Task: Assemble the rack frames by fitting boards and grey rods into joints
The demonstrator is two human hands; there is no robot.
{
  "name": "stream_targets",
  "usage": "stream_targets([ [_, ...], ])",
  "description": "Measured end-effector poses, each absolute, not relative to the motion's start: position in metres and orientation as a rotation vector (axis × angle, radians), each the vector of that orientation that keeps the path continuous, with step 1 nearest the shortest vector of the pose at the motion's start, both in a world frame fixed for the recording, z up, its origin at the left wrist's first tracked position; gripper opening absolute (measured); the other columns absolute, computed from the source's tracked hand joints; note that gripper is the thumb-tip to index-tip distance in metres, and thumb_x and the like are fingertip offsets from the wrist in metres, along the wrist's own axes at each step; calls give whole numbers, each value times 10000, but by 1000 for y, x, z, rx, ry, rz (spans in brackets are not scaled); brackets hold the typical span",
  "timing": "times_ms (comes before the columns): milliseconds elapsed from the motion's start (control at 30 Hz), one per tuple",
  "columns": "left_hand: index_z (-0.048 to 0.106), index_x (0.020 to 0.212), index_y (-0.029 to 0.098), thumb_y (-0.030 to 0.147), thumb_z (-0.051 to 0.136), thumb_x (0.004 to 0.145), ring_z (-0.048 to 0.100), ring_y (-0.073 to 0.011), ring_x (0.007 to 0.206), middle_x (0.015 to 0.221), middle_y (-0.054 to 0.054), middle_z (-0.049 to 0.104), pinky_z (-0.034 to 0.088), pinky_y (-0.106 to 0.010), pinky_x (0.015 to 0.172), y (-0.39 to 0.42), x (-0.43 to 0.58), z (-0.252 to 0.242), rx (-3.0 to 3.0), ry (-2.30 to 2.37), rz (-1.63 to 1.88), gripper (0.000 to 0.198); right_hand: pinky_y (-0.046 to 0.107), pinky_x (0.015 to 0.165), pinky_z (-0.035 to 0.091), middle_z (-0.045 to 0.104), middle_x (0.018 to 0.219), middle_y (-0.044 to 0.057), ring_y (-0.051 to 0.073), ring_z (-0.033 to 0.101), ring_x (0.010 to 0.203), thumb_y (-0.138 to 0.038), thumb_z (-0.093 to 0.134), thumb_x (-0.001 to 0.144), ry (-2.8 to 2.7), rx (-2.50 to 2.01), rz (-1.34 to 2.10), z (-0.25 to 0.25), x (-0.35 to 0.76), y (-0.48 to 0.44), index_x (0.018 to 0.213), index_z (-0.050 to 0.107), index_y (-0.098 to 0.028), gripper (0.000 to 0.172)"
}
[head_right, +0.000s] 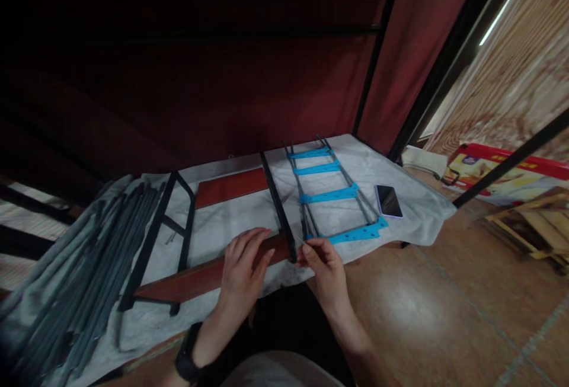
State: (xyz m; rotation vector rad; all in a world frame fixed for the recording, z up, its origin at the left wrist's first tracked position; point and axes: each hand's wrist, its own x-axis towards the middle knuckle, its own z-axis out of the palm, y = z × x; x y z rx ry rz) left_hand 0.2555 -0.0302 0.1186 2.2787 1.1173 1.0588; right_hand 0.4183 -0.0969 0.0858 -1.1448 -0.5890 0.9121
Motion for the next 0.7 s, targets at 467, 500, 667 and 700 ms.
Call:
stream_targets([
  [467,577,1391,238,474,604,936,676,-301,1058,1183,-109,734,474,-416,915,-2,284,78,2599,1240,656,513,285,677,522,668,748,-14,147,629,678,-400,644,864,-932,-1307,851,29,454,-42,918,672,-208,201],
  [500,583,1383,237,486,603,934,682,-297,1040,1161,-107,739,480,-408,901,-1,284,78,2603,1244,666,514,284,682,522,668,750,-14,147,635,684,-384,633,872,-948,-1295,867,29,453,-40,922,673,-208,187],
  [667,586,1376,225,506,618,919,696,-275,951,1071,-100,754,503,-391,878,0,283,82,2588,1252,662,537,275,673,536,703,794,2,151,666,701,-320,599,891,-984,-1273,902,35,454,-35,947,700,-214,157],
  [700,579,1384,225,510,629,910,695,-277,954,1069,-99,753,506,-396,890,1,282,83,2579,1255,658,555,270,668,536,712,809,5,150,669,704,-308,597,892,-1002,-1282,904,37,455,-34,949,709,-216,156],
])
